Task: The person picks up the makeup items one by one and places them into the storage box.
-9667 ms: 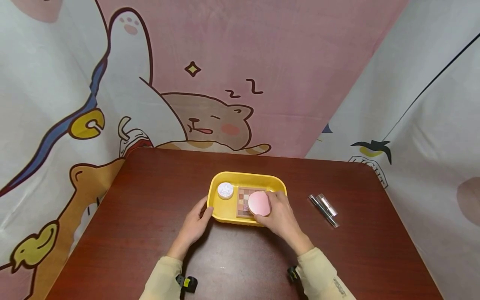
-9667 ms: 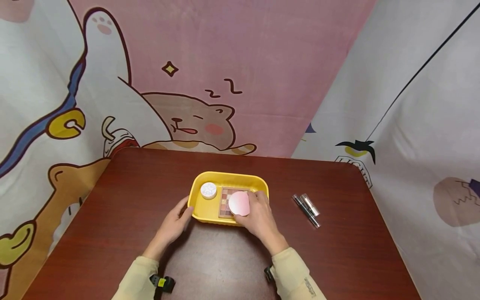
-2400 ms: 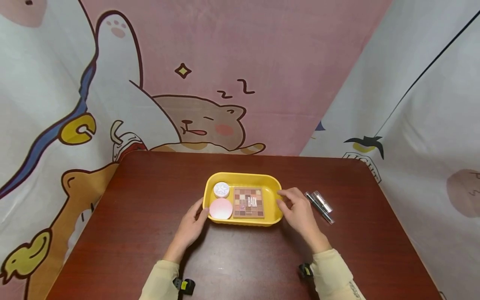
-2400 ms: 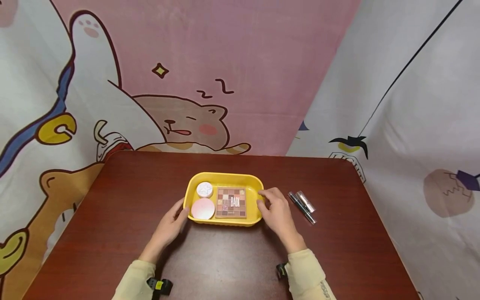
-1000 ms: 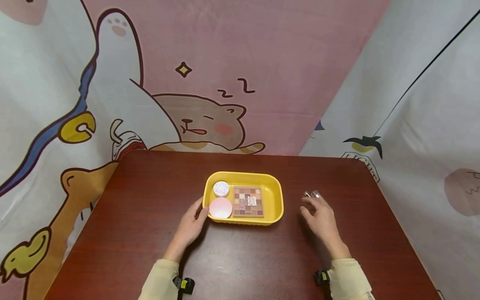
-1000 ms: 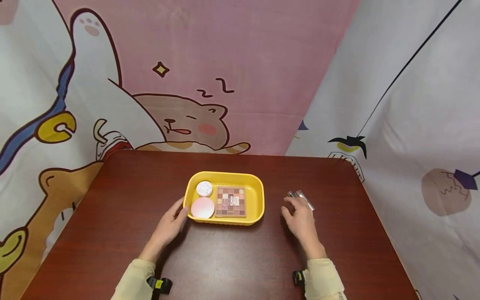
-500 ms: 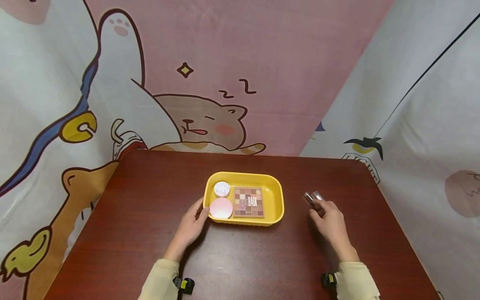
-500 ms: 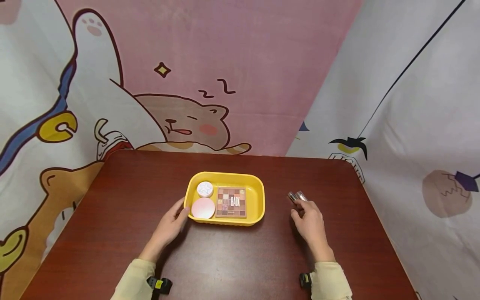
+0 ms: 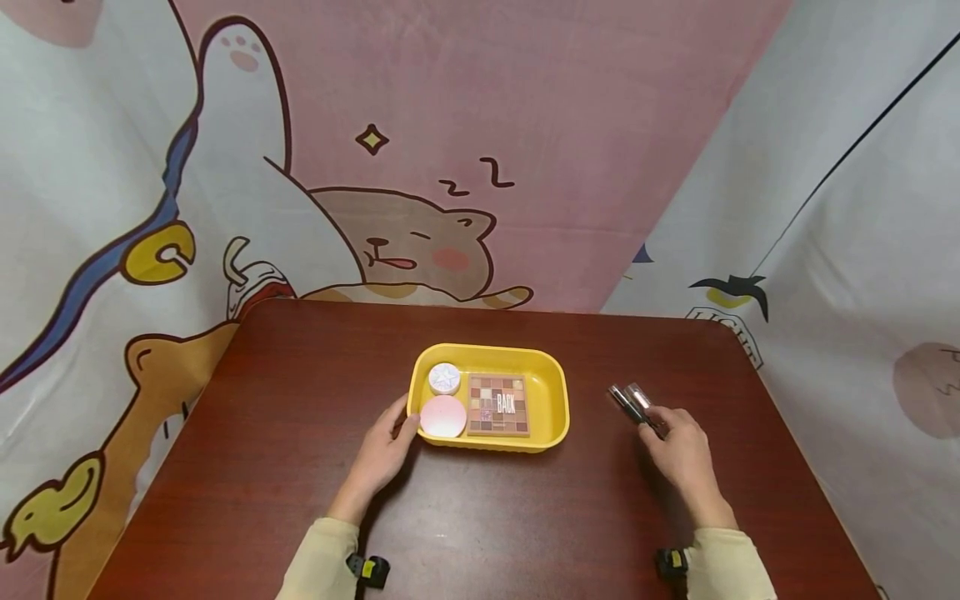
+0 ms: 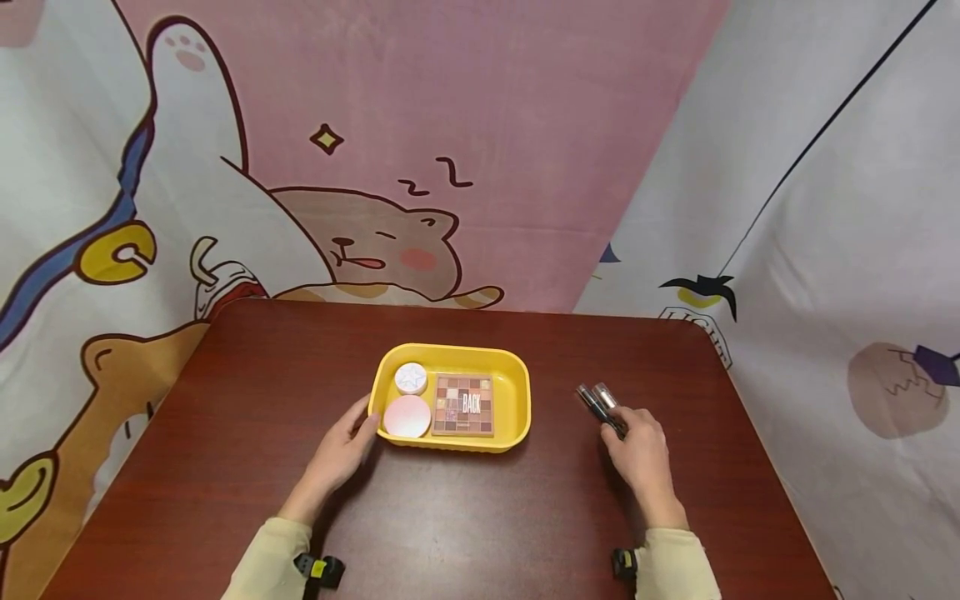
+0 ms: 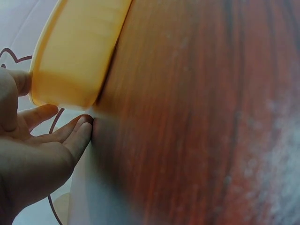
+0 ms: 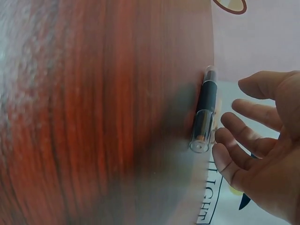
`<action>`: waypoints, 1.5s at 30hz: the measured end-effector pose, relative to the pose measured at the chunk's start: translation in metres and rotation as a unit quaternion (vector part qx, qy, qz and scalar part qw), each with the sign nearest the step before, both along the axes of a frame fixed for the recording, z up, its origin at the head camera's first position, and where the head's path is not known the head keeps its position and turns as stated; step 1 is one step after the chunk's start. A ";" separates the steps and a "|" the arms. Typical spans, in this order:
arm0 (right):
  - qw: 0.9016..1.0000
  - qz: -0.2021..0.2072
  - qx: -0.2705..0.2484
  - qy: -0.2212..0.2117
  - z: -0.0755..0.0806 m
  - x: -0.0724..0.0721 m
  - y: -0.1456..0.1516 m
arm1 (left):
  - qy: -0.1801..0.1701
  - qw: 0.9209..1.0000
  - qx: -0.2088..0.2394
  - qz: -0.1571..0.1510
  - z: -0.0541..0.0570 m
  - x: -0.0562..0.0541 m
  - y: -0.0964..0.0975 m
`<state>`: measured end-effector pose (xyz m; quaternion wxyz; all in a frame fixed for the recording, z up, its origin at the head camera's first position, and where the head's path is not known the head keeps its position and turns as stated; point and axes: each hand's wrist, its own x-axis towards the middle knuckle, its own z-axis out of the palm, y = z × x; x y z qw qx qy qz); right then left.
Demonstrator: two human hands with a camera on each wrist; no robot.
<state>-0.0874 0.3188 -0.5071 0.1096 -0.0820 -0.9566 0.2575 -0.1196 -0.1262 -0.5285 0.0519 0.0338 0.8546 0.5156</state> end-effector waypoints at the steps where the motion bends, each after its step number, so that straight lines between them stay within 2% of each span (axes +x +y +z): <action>1: 1.000 -0.001 -0.001 -0.006 0.000 0.000 0.001 | 0.005 1.000 -0.001 -0.001 0.000 0.000 0.000; 11: 0.999 -0.012 0.007 -0.051 -0.002 0.001 0.005 | 0.002 1.000 0.003 0.001 0.000 0.001 0.001; 25: 0.997 -0.007 0.047 -0.055 -0.008 0.002 0.012 | 0.006 1.000 0.005 0.004 0.000 0.000 0.001; 32: 0.997 -0.006 0.063 -0.041 -0.012 0.002 0.012 | 0.009 1.000 0.003 0.002 0.000 0.001 0.000; 39: 0.994 0.002 0.066 -0.087 -0.007 0.001 0.009 | 0.006 1.000 0.001 0.003 0.000 0.001 0.000; 45: 0.993 0.019 0.069 -0.098 -0.007 0.000 0.008 | -0.006 1.000 0.007 0.007 -0.002 -0.001 0.000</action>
